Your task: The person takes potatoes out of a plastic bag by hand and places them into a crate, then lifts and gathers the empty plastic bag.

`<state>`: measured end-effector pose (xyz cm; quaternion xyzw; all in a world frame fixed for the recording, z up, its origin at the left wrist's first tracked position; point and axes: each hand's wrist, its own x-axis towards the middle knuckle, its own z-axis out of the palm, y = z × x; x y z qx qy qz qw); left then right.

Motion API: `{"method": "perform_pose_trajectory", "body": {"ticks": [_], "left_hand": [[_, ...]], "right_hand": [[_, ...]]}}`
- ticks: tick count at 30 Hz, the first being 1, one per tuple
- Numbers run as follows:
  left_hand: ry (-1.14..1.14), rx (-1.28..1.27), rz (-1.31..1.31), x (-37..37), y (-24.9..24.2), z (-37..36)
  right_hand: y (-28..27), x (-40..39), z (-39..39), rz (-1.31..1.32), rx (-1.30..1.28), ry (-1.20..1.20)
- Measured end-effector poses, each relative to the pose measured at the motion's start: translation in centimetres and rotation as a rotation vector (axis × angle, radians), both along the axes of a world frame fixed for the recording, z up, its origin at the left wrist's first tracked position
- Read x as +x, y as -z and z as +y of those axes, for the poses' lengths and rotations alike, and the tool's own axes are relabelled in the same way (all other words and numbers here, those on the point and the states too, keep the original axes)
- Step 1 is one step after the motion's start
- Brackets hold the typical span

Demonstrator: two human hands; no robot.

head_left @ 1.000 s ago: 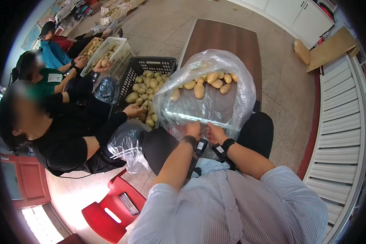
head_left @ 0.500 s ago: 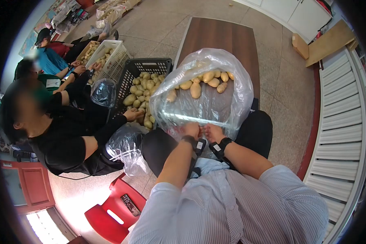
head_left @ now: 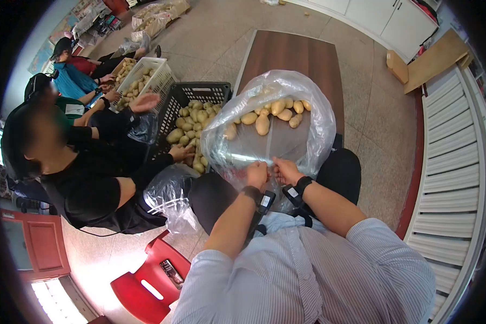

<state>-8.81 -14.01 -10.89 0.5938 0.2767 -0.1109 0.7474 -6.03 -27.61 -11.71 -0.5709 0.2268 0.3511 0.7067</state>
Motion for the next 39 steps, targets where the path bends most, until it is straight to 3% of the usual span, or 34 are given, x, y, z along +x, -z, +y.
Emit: {"method": "perform_pose_trajectory", "body": {"ticks": [3,4,5,7,9,11,13,15,16,18,20,22,24,25,27,29,31,33,36,38,39], "left_hand": [[0.01,-0.054,-0.006,-0.5,-0.7,0.1],[-0.015,-0.071,-0.006,-0.7,-0.7,0.1],[-0.04,-0.088,-0.005,-0.8,-0.7,0.1],[-0.043,-0.054,0.026,-1.1,-1.8,0.1],[-0.045,-0.02,0.058,-1.3,-2.5,0.0],[-0.044,-0.014,0.089,-1.7,-2.1,0.1],[-0.009,-0.031,0.104,-2.1,-2.0,0.3],[0.028,-0.047,0.118,-2.7,0.1,0.9],[0.18,0.338,-0.28,-3.1,3.5,1.5],[0.327,0.724,-0.68,-3.3,3.9,1.4],[-0.005,-0.087,0.166,-3.4,-1.3,0.0],[0.005,-0.09,0.192,-3.6,-2.2,0.2],[0.016,-0.095,0.222,-3.6,-1.4,1.1],[0.353,0.289,-0.077,-3.4,-0.3,2.6],[0.685,0.666,-0.377,-2.6,0.6,2.9],[-0.101,-0.278,0.195,-0.7,-5.8,2.0],[-0.081,-0.291,0.185,1.5,-8.3,3.5],[-0.061,-0.301,0.174,3.7,-9.0,5.8],[0.024,-0.221,0.106,6.8,-9.0,9.0],[0.059,-0.191,0.05,8.2,-9.5,10.8],[0.06,-0.193,0.055,8.9,-9.5,11.5]], "right_hand": [[-0.1,0.8,0.4,-0.054,0.007,-0.036],[2.2,1.1,0.1,-0.056,0.006,-0.037],[6.6,1.4,-0.6,-0.299,-0.088,-0.177],[5.2,0.2,-0.3,-0.542,-0.182,-0.316],[0.8,-2.0,0.0,-0.35,-0.196,-0.238],[-0.7,-2.9,0.1,-0.356,-0.179,-0.205],[0.5,-3.5,-0.1,-0.361,-0.161,-0.17],[1.8,-3.6,-0.4,-0.445,-0.26,-0.328],[1.6,-3.8,-0.4,-0.474,-0.293,-0.381],[-2.5,-4.8,0.4,-0.287,-0.199,-0.213],[-2.7,-5.0,0.2,-0.318,-0.202,-0.248],[-3.6,-4.9,0.2,-0.351,-0.205,-0.282],[-4.9,-4.0,-0.4,-0.119,-0.185,-0.445],[-5.3,-3.1,-0.6,-0.118,-0.184,-0.445],[-6.5,-0.2,-1.2,-0.308,-0.346,-0.699],[-7.3,2.8,-1.2,-0.44,-0.399,-0.679],[-10.6,6.1,-0.9,-0.585,-0.493,-0.651],[-9.3,10.0,-0.7,-0.71,-0.498,-0.573],[-11.6,14.2,0.3,-0.808,-0.536,-0.527],[-13.5,16.5,0.8,-0.888,-0.874,-0.633],[-13.3,17.9,0.8,-0.882,-0.874,-0.634]]}}
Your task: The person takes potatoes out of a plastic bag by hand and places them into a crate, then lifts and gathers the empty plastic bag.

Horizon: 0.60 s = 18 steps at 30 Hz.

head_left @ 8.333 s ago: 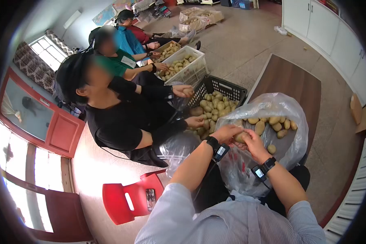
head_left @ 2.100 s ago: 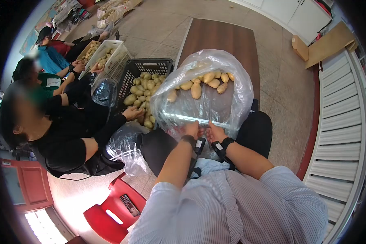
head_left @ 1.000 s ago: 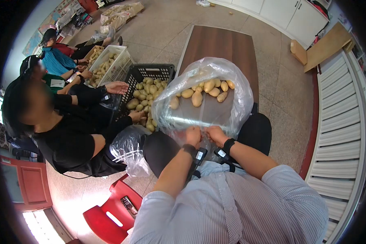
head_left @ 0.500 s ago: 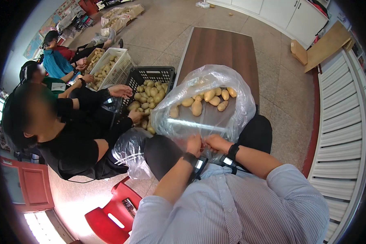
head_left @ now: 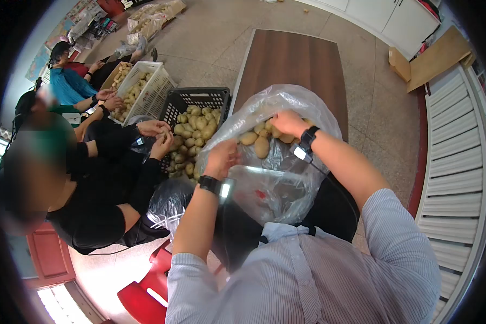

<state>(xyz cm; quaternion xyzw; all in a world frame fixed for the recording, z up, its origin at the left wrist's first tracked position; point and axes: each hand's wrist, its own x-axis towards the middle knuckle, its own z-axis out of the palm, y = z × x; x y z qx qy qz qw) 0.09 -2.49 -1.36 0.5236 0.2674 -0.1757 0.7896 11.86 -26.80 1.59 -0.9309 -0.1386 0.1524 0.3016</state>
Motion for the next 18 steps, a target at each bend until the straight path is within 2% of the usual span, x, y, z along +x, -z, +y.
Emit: {"method": "perform_pose_trajectory", "body": {"ticks": [2,6,7,9,10,11,12,13,15,16,17,18], "left_hand": [[-0.044,0.079,-0.041,1.3,0.1,1.2],[-0.059,0.236,-0.116,3.0,0.7,2.3],[-0.058,0.232,-0.107,3.1,0.3,2.2],[0.044,0.418,-0.17,3.6,-0.1,1.7],[0.045,0.416,-0.164,4.1,1.4,2.1],[0.062,0.487,-0.283,4.9,3.2,2.7],[0.08,0.559,-0.406,5.3,4.5,3.1],[0.082,0.557,-0.4,5.6,4.3,3.0],[0.018,0.731,-0.444,5.8,3.9,2.9],[0.019,0.729,-0.439,5.9,3.8,3.0],[0.019,0.647,-0.378,5.9,3.7,3.1],[0.018,0.566,-0.319,5.9,3.6,3.1]], "right_hand": [[0.6,2.5,-0.1,0.082,0.021,0.024],[-0.1,5.6,-0.9,0.059,0.144,0.051],[-0.1,6.3,-1.2,0.139,0.164,0.113],[0.2,8.2,-1.8,0.222,0.182,0.175],[1.3,9.8,-2.5,0.301,0.202,0.156],[2.5,11.3,-3.2,0.381,0.222,0.138],[5.0,12.6,-4.3,0.372,0.298,0.153],[2.9,11.7,-3.7,0.378,0.297,0.155],[-1.1,10.1,-2.9,0.376,0.217,0.303],[1.1,11.2,-3.5,0.263,0.2,0.221],[3.3,11.8,-4.3,0.264,0.198,0.221],[3.4,10.7,-4.1,0.152,0.099,0.222]]}}
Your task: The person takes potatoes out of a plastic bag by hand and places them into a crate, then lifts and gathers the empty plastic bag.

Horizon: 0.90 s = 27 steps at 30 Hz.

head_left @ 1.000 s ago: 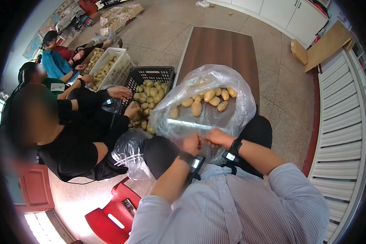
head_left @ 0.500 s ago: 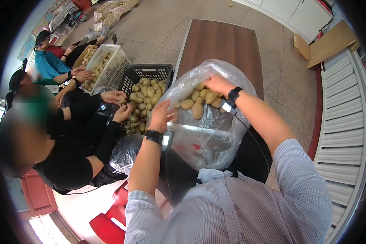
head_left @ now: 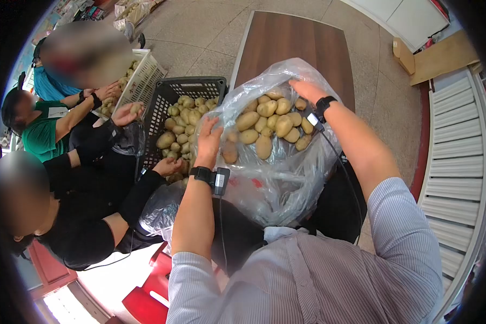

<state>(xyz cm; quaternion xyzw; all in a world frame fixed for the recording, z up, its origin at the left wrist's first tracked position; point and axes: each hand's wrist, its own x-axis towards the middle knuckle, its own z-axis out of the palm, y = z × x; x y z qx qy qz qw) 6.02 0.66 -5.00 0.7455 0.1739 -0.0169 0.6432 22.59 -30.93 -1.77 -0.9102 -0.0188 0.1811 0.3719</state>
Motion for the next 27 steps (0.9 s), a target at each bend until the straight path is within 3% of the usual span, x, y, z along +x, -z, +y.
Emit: {"method": "perform_pose_trajectory", "body": {"ticks": [5,9,12,15,18,22,24,27], "left_hand": [[0.017,0.015,0.038,-0.4,1.3,0.0],[0.001,0.059,-0.008,-0.9,1.3,-0.5],[-0.058,0.177,-0.066,-1.2,2.9,-0.4],[-0.094,0.257,0.028,-2.4,0.3,-1.5],[-0.079,0.359,-0.087,-3.5,0.7,-2.6],[-0.013,0.285,-0.047,-5.1,-0.7,-4.9],[-0.055,0.432,-0.117,-6.3,-1.1,-5.6],[-0.069,0.393,-0.157,-7.6,-1.0,-6.3]], "right_hand": [[-0.8,-6.0,2.4,-0.274,-0.328,0.043],[2.1,-10.2,2.8,-0.692,-0.189,-0.152],[0.8,-14.2,3.8,-0.632,-0.232,-0.171],[2.3,-15.7,3.4,-0.79,-0.229,-0.242],[2.9,-17.1,3.5,-0.789,-0.296,-0.295],[4.1,-18.0,3.4,-0.722,-0.411,-0.364],[4.3,-18.3,3.4,-0.722,-0.418,-0.403],[4.4,-18.8,3.2,-0.713,-0.415,-0.394]]}}
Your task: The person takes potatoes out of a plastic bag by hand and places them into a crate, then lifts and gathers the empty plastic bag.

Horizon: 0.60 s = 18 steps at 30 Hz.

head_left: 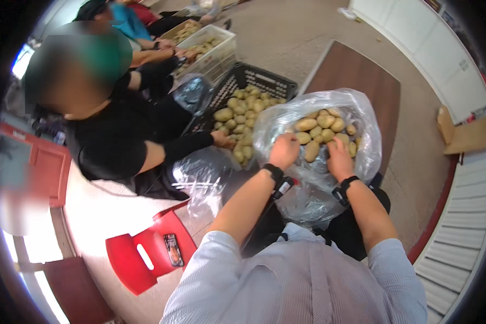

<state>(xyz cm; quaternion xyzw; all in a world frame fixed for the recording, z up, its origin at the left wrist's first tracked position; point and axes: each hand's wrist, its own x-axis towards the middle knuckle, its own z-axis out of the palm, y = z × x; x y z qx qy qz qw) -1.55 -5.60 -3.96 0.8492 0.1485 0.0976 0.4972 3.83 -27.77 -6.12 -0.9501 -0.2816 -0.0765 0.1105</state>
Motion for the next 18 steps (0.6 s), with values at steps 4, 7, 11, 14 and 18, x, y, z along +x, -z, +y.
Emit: {"method": "perform_pose_trajectory", "body": {"ticks": [4,7,11,14,18], "left_hand": [[0.019,-0.137,0.05,-1.3,-0.5,0.3],[-0.019,-0.307,0.076,-0.9,1.7,0.1],[0.027,-0.515,0.267,-1.5,-1.2,-0.1],[0.041,-0.616,0.385,-2.2,-3.9,-0.6],[0.136,-0.917,0.326,-2.6,-3.3,-0.3]], "right_hand": [[-2.1,-1.1,0.6,0.203,0.325,0.092],[-1.2,-1.1,1.4,0.263,0.412,0.133],[-2.8,-3.1,4.8,0.25,0.498,0.026],[-4.8,-4.9,7.6,0.258,0.526,-0.023],[-6.6,-6.6,8.9,0.304,0.568,-0.122]]}}
